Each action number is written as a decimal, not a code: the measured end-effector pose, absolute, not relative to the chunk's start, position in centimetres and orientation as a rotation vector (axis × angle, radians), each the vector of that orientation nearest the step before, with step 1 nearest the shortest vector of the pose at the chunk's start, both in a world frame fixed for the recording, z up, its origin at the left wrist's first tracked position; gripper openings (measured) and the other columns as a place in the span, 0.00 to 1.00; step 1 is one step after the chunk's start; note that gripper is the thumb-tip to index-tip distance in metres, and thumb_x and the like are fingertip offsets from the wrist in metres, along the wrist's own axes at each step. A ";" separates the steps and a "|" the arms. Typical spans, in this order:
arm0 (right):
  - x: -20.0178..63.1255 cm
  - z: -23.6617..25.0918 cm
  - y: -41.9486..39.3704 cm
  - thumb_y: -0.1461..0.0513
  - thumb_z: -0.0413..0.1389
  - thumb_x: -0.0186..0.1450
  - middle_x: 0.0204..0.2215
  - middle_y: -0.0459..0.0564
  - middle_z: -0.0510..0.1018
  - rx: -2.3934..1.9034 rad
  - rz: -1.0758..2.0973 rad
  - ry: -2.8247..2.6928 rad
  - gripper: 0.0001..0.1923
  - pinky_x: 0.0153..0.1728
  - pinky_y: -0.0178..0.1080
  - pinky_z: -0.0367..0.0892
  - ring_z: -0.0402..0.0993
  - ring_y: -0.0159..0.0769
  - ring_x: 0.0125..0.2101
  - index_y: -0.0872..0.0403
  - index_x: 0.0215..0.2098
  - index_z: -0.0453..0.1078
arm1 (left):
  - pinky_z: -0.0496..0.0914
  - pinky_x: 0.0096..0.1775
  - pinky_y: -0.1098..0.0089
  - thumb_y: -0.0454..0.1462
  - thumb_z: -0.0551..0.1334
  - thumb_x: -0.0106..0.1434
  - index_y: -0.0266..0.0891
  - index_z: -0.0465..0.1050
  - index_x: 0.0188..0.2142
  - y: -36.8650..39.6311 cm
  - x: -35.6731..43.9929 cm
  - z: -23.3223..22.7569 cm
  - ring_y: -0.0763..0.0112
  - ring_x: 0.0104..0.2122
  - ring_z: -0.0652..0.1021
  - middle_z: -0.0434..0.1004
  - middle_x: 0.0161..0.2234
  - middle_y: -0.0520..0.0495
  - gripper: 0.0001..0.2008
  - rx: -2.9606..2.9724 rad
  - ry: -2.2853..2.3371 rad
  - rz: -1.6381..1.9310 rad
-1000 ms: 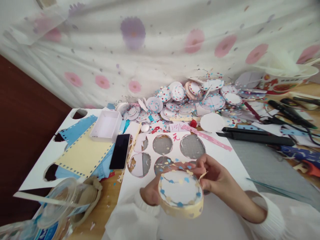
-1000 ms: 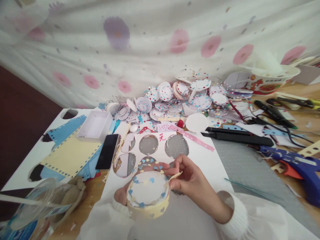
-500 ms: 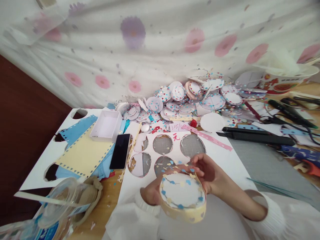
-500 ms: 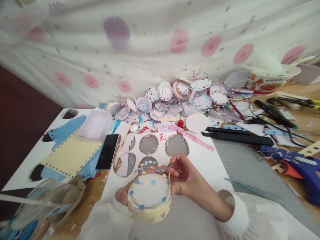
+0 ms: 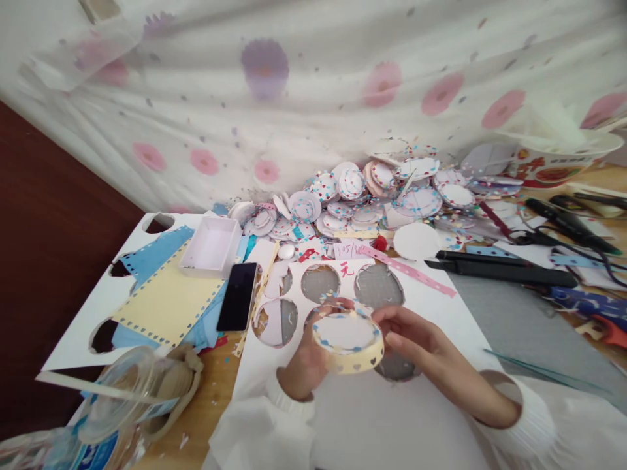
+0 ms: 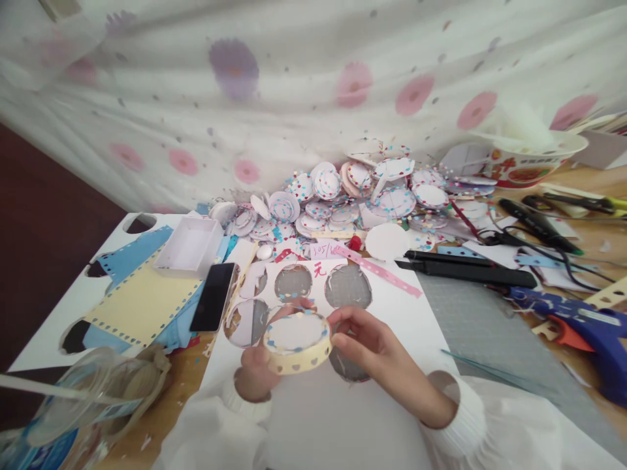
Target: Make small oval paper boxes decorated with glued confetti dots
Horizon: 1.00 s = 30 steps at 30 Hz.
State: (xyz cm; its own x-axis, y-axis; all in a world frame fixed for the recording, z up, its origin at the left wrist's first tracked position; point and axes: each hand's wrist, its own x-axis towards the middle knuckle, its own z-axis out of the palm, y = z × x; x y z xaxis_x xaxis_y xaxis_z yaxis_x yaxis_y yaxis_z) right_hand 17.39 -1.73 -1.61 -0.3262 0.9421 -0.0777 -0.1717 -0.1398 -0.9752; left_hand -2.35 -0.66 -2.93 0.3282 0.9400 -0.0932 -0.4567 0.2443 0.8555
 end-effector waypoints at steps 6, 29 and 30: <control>16.8 -3.3 -2.2 0.49 0.65 0.57 0.53 0.55 0.72 -0.858 1.596 -1.228 0.31 0.52 0.49 0.67 0.70 0.46 0.52 0.45 0.55 0.64 | 0.65 0.56 0.52 0.45 0.74 0.44 0.42 0.66 0.52 -0.5 -1.9 -2.5 0.48 0.54 0.72 0.73 0.49 0.40 0.36 0.958 0.719 1.029; 17.6 -2.2 -1.4 0.47 0.55 0.65 0.41 0.50 0.79 -1.175 1.473 -1.228 0.21 0.45 0.43 0.71 0.76 0.40 0.38 0.48 0.51 0.71 | 0.64 0.56 0.57 0.51 0.66 0.56 0.38 0.76 0.45 0.3 -1.2 -2.5 0.50 0.56 0.69 0.71 0.54 0.40 0.23 0.841 0.629 1.107; 17.5 -2.2 -1.3 0.48 0.56 0.64 0.40 0.49 0.79 -1.166 1.445 -1.232 0.20 0.43 0.41 0.71 0.75 0.39 0.37 0.48 0.49 0.71 | 0.64 0.56 0.58 0.51 0.65 0.56 0.38 0.76 0.44 0.3 -1.2 -2.3 0.51 0.55 0.70 0.72 0.54 0.40 0.23 0.828 0.610 1.105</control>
